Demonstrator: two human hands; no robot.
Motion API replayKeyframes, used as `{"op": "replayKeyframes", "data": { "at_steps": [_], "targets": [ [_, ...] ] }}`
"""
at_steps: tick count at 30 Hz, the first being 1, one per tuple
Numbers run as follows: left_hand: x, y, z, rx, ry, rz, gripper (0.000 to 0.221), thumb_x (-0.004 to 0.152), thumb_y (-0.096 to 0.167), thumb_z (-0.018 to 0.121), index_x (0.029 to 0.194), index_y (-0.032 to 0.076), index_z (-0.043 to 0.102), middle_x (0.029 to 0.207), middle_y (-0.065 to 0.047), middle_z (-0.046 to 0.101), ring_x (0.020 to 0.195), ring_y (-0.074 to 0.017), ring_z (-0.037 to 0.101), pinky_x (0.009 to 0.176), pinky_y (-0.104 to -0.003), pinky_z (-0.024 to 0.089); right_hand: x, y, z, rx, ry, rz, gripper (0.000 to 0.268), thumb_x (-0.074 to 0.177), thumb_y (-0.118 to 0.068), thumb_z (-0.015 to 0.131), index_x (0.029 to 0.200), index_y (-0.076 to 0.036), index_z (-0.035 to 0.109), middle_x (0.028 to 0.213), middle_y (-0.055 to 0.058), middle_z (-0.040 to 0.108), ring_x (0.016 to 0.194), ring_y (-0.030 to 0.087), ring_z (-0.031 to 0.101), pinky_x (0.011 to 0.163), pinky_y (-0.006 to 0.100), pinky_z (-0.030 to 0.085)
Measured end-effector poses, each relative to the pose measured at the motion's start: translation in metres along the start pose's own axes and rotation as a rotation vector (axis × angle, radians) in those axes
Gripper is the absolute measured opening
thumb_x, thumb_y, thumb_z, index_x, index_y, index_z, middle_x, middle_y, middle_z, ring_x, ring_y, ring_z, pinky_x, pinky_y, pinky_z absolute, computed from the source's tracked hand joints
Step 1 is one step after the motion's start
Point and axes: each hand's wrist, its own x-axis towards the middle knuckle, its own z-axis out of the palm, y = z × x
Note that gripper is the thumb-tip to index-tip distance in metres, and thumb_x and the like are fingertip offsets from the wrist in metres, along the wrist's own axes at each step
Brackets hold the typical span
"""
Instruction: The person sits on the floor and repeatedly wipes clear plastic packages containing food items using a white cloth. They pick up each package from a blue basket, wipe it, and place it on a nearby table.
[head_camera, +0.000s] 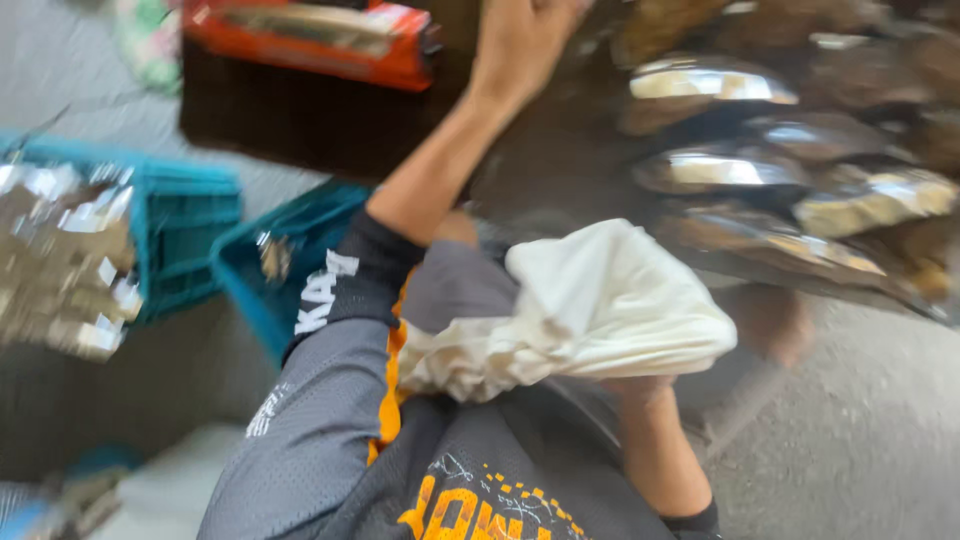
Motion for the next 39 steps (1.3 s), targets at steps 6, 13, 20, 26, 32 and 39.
{"op": "replayKeyframes", "data": {
  "at_steps": [6, 13, 20, 26, 32, 39],
  "targets": [
    [-0.262, 0.016, -0.115, -0.226, 0.125, -0.535, 0.035, 0.106, 0.029, 0.062, 0.087, 0.001, 0.07, 0.07, -0.005, 0.066, 0.057, -0.0126, 0.061, 0.052, -0.028, 0.049, 0.003, 0.007, 0.028, 0.085, -0.132, 0.107, 0.045, 0.096, -0.011, 0.073, 0.136, 0.005, 0.059, 0.127, 0.013, 0.068, 0.112, 0.021, 0.066, 0.097, 0.037, 0.056],
    [-0.385, -0.071, -0.309, 0.853, 0.828, -0.523, 0.033, 0.09, 0.034, 0.076, 0.097, 0.003, 0.07, 0.081, -0.01, 0.073, 0.073, -0.0277, 0.072, 0.068, -0.04, 0.057, -0.008, 0.02, 0.073, 0.18, -0.291, 0.25, 0.048, 0.097, -0.012, 0.075, 0.138, 0.005, 0.057, 0.128, 0.014, 0.067, 0.113, 0.022, 0.066, 0.097, 0.039, 0.055],
    [-0.368, -0.102, -0.387, 1.219, 0.594, -0.979, 0.048, 0.096, 0.047, 0.063, 0.105, 0.001, 0.072, 0.107, -0.028, 0.07, 0.103, -0.0481, 0.066, 0.089, -0.054, 0.052, -0.023, -0.011, 0.093, 0.271, -0.306, 0.213, 0.051, 0.097, -0.014, 0.076, 0.139, 0.006, 0.056, 0.129, 0.015, 0.066, 0.113, 0.023, 0.065, 0.097, 0.04, 0.055],
    [-0.355, -0.072, -0.345, 1.23, 0.528, -1.166, 0.068, 0.103, 0.063, 0.056, 0.104, -0.002, 0.074, 0.114, -0.028, 0.07, 0.111, -0.0471, 0.064, 0.098, -0.05, 0.05, -0.029, -0.018, 0.084, -0.386, -0.34, -0.03, 0.056, 0.081, -0.014, 0.087, 0.128, 0.005, 0.061, 0.113, 0.014, 0.067, 0.1, 0.021, 0.065, 0.089, 0.037, 0.056],
    [-0.367, 0.099, -0.26, 0.955, 0.386, -0.502, 0.023, 0.093, 0.019, 0.068, 0.1, -0.003, 0.068, 0.128, -0.021, 0.064, 0.117, -0.0374, 0.063, 0.1, -0.041, 0.049, -0.03, -0.012, 0.083, -0.398, -0.481, -0.141, 0.066, 0.077, -0.021, 0.09, 0.13, 0.0, 0.057, 0.123, 0.011, 0.066, 0.113, 0.02, 0.065, 0.099, 0.036, 0.054],
    [-0.353, 0.223, -0.094, 0.514, 0.067, 0.013, 0.041, 0.092, -0.002, 0.055, 0.133, -0.004, 0.056, 0.144, -0.021, 0.056, 0.133, -0.0335, 0.057, 0.113, -0.038, 0.044, -0.011, -0.021, 0.139, -1.361, -0.766, -0.659, 0.04, 0.075, -0.022, 0.085, 0.109, -0.009, 0.067, 0.113, 0.015, 0.067, 0.112, 0.038, 0.064, 0.101, 0.051, 0.05]
  ]
}}
